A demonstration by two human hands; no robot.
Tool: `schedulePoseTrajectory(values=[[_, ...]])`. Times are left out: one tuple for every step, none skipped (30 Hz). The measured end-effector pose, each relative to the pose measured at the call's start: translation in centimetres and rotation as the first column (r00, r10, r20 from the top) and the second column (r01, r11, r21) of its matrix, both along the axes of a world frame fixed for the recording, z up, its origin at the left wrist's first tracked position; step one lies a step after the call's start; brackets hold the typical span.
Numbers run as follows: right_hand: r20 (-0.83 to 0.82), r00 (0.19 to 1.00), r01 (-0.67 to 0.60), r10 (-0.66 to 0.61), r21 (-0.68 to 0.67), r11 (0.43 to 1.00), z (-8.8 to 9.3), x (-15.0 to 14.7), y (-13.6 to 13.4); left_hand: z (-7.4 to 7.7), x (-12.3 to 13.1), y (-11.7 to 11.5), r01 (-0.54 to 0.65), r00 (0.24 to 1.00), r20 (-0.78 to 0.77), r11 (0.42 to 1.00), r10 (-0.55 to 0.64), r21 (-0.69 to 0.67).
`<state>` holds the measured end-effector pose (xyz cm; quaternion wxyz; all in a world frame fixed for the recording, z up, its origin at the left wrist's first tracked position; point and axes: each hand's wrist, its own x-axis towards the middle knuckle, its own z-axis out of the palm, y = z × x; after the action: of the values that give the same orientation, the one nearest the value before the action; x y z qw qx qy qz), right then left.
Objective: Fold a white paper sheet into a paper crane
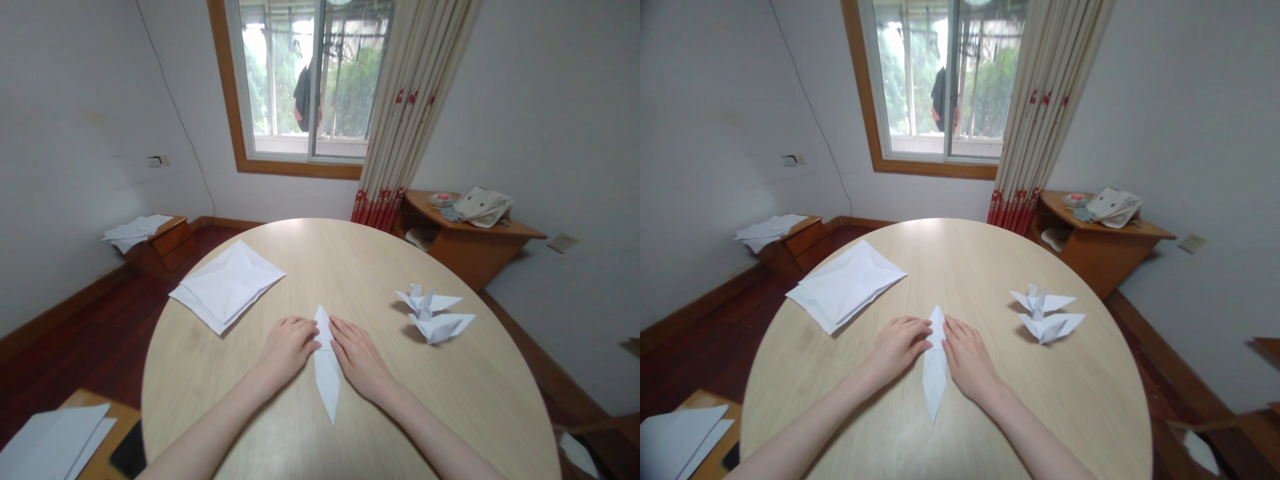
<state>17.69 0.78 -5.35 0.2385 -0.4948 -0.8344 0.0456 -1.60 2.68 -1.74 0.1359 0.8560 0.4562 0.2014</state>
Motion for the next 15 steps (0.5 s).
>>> schedulePoseTrajectory(values=[[-0.012,1.0,0.003,-0.003,-0.001,1.0,0.0,0.0,0.0,0.0,0.0,0.0,0.006,1.0,-0.008,1.0,-0.006,0.006],[-0.028,1.0,0.011,-0.011,-0.001,1.0,-0.1,0.0,0.0,0.0,0.0,0.0,0.012,1.0,-0.017,1.0,-0.012,0.013],[-0.048,0.999,0.027,-0.027,0.0,1.0,-0.2,0.0,0.0,-0.1,0.0,0.0,0.018,1.0,-0.025,1.0,-0.018,0.021],[-0.069,0.996,0.048,-0.048,0.002,0.999,-0.2,0.0,0.0,-0.1,0.0,0.0,0.023,0.999,-0.031,0.999,-0.022,0.029],[-0.089,0.993,0.074,-0.073,0.005,0.997,-0.3,0.0,0.0,-0.1,0.0,0.0,0.026,0.999,-0.036,0.999,-0.024,0.035],[-0.107,0.99,0.099,-0.097,0.008,0.995,-0.3,0.0,0.0,-0.1,0.0,0.0,0.027,0.999,-0.04,0.999,-0.025,0.042],[-0.12,0.986,0.117,-0.115,0.011,0.993,-0.2,0.1,0.0,-0.1,0.0,0.0,0.027,0.999,-0.042,0.999,-0.025,0.046],[-0.129,0.984,0.123,-0.121,0.011,0.992,-0.2,0.1,0.0,-0.2,0.1,0.0,0.024,0.999,-0.044,0.998,-0.021,0.051],[-0.134,0.985,0.113,-0.111,0.011,0.994,0.0,0.1,0.0,-0.2,0.1,-0.1,0.02,0.999,-0.046,0.998,-0.018,0.055],[-0.138,0.986,0.091,-0.089,0.008,0.996,0.1,0.1,-0.1,-0.2,0.2,-0.1,0.018,0.999,-0.049,0.998,-0.015,0.059],[-0.143,0.988,0.063,-0.062,0.003,0.998,0.3,0.1,-0.1,-0.2,0.2,-0.2,0.016,0.999,-0.051,0.998,-0.012,0.062],[-0.152,0.988,0.036,-0.036,-0.004,0.999,0.4,0.1,-0.2,-0.2,0.3,-0.3,0.014,0.999,-0.052,0.998,-0.01,0.064],[-0.166,0.986,0.014,-0.016,-0.012,1.0,0.6,0.1,-0.2,-0.1,0.3,-0.3,0.012,0.999,-0.054,0.998,-0.009,0.064],[-0.183,0.983,0.0,-0.004,-0.022,1.0,0.7,0.1,-0.2,-0.1,0.4,-0.4,0.011,0.998,-0.055,0.998,-0.007,0.065],[-0.203,0.979,-0.008,0.0,-0.035,0.999,0.8,0.1,-0.2,-0.1,0.4,-0.5,0.011,0.998,-0.055,0.998,-0.007,0.067]])
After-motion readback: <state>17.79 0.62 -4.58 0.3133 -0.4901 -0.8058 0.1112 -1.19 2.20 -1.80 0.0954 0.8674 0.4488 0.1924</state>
